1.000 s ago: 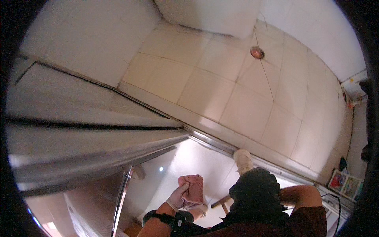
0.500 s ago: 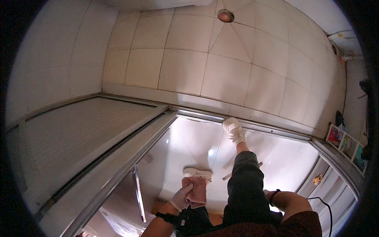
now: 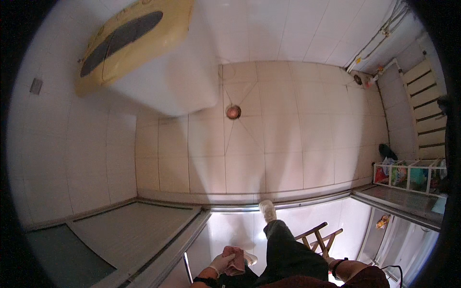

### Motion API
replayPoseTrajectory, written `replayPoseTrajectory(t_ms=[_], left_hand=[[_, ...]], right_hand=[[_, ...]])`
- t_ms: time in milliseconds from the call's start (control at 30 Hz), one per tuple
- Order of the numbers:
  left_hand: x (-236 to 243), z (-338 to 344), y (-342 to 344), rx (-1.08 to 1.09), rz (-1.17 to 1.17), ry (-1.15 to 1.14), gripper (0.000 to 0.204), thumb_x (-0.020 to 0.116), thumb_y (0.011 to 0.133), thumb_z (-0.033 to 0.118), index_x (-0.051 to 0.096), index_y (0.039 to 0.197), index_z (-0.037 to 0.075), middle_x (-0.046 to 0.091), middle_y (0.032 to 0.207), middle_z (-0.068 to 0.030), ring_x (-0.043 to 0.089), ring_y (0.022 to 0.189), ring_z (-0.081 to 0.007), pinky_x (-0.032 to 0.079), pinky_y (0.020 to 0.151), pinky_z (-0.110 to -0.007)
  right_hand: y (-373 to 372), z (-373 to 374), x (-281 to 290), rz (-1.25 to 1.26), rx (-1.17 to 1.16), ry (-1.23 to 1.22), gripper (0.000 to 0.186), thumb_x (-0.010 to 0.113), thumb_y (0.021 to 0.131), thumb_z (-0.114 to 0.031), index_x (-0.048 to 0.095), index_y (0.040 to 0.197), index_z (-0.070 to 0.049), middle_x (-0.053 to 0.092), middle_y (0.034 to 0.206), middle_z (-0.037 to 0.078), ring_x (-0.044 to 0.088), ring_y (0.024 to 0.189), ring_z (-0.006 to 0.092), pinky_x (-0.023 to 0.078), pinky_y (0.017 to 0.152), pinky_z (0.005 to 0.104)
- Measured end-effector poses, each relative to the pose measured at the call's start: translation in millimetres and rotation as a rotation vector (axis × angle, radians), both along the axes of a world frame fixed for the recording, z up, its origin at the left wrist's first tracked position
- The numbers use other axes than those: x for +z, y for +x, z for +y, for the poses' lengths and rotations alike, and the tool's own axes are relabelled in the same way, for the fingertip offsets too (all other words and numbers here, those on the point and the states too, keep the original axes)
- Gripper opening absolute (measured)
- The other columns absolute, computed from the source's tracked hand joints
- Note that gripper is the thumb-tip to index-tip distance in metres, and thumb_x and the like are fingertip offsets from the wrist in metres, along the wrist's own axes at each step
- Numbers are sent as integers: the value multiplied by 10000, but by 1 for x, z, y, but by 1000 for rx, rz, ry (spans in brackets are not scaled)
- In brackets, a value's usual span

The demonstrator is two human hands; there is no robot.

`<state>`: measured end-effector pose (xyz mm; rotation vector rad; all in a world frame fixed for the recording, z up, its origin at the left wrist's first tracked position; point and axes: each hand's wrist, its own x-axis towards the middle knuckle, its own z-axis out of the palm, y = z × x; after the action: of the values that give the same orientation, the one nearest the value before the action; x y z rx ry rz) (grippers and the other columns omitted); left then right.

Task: The person wipes the exterior of a stainless steel refrigerator with a pink cloth, covering the front doors and side panels. They then move to a nearby washing machine and wipe its top surface.

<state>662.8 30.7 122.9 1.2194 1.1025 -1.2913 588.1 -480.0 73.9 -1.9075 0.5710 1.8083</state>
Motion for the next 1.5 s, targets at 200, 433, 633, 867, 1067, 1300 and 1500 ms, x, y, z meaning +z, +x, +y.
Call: replayPoseTrajectory(t_ms=[200,433,633,867,1067,1300,1500], left_hand=[[-21,41,72,218,-87,-118,515,624,997,392,572,1379,49,718,1098,-104,695,957,-242,563,849,-391],[-119,125,145,-481,-436,-63,525,616,953,493,608,1333,131,715,1080,-123,700,966,-232,561,797,-378],[-76,175,174,-316,34,-262,588,698,903,561,687,1244,82,729,1107,-118,699,1002,-231,536,850,-367],[-40,231,218,-306,119,-272,560,683,940,489,615,1334,97,699,1117,-83,648,951,-180,528,837,-354],[-19,283,341,-353,60,-243,537,679,949,460,598,1342,103,681,1152,-78,643,973,-178,523,857,-351],[14,339,449,-608,94,-248,509,674,959,429,592,1345,108,672,1169,-74,645,996,-184,518,881,-350],[-50,375,477,-605,287,-475,536,680,958,430,575,1384,122,661,1244,-81,642,1090,-213,505,934,-351]], right_hand=[[46,8,29,38,-167,-80,438,630,944,-318,653,1296,-59,714,1210,179,695,1072,327,537,923,446],[163,74,58,-41,-298,-110,426,627,945,-315,659,1284,-60,714,1204,184,697,1068,329,537,921,447],[273,136,78,-22,-266,-108,415,625,946,-312,665,1274,-61,714,1198,188,698,1065,332,538,919,449],[395,228,37,-151,-244,-75,404,622,946,-309,671,1262,-62,715,1192,193,700,1061,334,538,916,450],[521,294,7,-244,-331,-26,394,620,947,-307,677,1252,-63,715,1187,197,702,1058,337,538,914,451],[540,321,-2,-213,-397,2,383,617,948,-304,683,1240,-64,715,1180,202,703,1054,339,539,912,453],[484,329,-13,-153,-517,-1,374,615,949,-301,688,1230,-65,715,1175,207,705,1051,341,539,910,454]])
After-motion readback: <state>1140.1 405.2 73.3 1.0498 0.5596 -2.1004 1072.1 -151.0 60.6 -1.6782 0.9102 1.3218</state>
